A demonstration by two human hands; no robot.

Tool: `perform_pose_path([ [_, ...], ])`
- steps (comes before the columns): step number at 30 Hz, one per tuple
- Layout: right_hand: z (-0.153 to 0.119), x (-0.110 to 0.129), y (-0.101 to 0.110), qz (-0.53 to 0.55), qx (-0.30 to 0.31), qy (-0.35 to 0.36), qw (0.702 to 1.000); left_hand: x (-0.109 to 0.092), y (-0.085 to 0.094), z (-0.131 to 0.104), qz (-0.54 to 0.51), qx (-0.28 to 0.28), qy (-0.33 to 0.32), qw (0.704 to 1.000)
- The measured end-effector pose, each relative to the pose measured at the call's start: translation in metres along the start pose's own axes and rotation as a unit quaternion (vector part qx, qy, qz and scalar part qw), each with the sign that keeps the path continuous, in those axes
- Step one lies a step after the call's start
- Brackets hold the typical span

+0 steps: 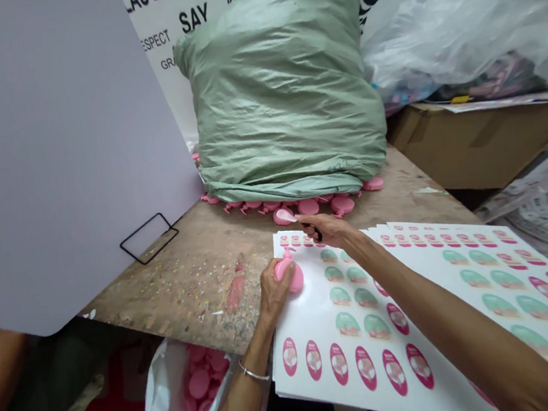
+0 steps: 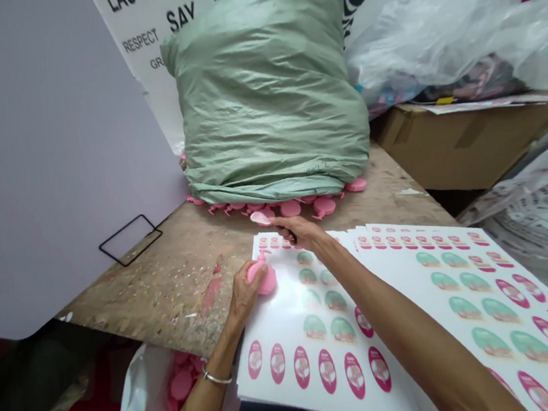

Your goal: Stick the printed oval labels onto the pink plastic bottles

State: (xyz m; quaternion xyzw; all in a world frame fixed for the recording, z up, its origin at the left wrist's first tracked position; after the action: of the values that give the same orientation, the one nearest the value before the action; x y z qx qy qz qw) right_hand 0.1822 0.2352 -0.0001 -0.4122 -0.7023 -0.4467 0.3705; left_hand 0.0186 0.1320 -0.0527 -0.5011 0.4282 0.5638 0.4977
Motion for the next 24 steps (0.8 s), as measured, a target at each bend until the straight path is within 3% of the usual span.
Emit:
perform_pose_path([
  [4, -0.051, -0.001, 0.008, 0.052, -0.046, 0.089, 0.994, -0.012, 0.003, -0.009, -0.107, 0.024, 0.054, 0.992],
  [8, -0.104, -0.013, 0.002, 0.019, -0.058, 0.152, 0.986, -0.032, 0.001, -0.028, -0.260, 0.056, 0.147, 0.953],
  [11, -0.130, -0.020, -0.005, -0.010, -0.063, 0.178, 0.982, -0.043, -0.006, -0.042, -0.287, 0.062, 0.199, 0.935],
  [14, -0.144, -0.022, -0.009, -0.050, -0.070, 0.202, 0.976, -0.049, -0.013, -0.052, -0.291, 0.072, 0.222, 0.928],
  [18, -0.155, -0.024, -0.010, -0.102, -0.090, 0.218, 0.966, -0.053, -0.018, -0.059, -0.288, 0.087, 0.199, 0.933],
  [24, -0.165, -0.024, -0.010, -0.106, -0.104, 0.220, 0.964, -0.058, -0.019, -0.063, -0.280, 0.094, 0.195, 0.935],
])
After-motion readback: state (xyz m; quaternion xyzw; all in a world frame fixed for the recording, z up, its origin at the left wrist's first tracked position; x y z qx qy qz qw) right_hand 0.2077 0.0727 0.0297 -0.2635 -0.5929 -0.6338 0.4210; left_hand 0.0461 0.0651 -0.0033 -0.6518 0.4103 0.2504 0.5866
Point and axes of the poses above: each hand's wrist, its own z-axis towards the middle knuckle, its own y-axis out of the back of the hand, x = y × z, the point moved 2 cm from there along z, towards the middle knuckle, and after that the axes turned 8 degrees about -y, right-handed, at the moved point
